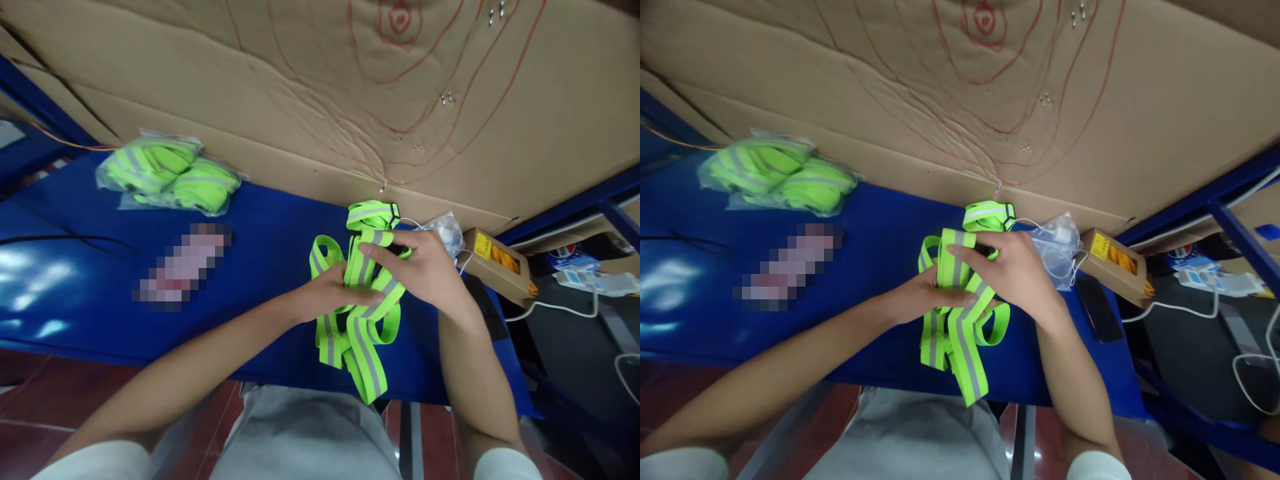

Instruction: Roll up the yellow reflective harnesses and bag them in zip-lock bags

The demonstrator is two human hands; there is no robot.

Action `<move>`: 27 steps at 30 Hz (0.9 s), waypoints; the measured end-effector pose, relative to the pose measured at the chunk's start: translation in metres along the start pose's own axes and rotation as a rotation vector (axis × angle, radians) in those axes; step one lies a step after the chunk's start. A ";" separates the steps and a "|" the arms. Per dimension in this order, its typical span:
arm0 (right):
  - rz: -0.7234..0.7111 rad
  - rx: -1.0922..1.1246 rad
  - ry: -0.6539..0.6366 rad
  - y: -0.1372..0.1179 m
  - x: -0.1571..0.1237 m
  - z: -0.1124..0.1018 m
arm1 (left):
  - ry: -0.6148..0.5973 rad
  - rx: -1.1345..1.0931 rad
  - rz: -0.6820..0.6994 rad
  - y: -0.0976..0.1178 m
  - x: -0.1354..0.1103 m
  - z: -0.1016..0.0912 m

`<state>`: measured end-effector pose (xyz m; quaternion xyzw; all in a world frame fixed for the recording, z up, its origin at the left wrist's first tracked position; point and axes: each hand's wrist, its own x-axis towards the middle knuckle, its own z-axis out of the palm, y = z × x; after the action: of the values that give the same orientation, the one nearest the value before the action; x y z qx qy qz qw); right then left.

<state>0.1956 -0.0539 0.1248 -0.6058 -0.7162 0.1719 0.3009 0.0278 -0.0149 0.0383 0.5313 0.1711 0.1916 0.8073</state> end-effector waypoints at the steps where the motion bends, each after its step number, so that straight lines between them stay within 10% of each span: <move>1: 0.027 0.005 0.021 0.002 0.000 -0.001 | -0.024 -0.066 -0.023 -0.001 -0.001 0.003; 27: 0.174 0.322 -0.255 0.040 0.016 0.010 | -0.291 0.092 0.085 -0.007 -0.001 -0.015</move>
<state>0.2181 -0.0292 0.0964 -0.5830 -0.6567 0.3845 0.2848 0.0210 -0.0064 0.0262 0.5965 0.0380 0.1386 0.7896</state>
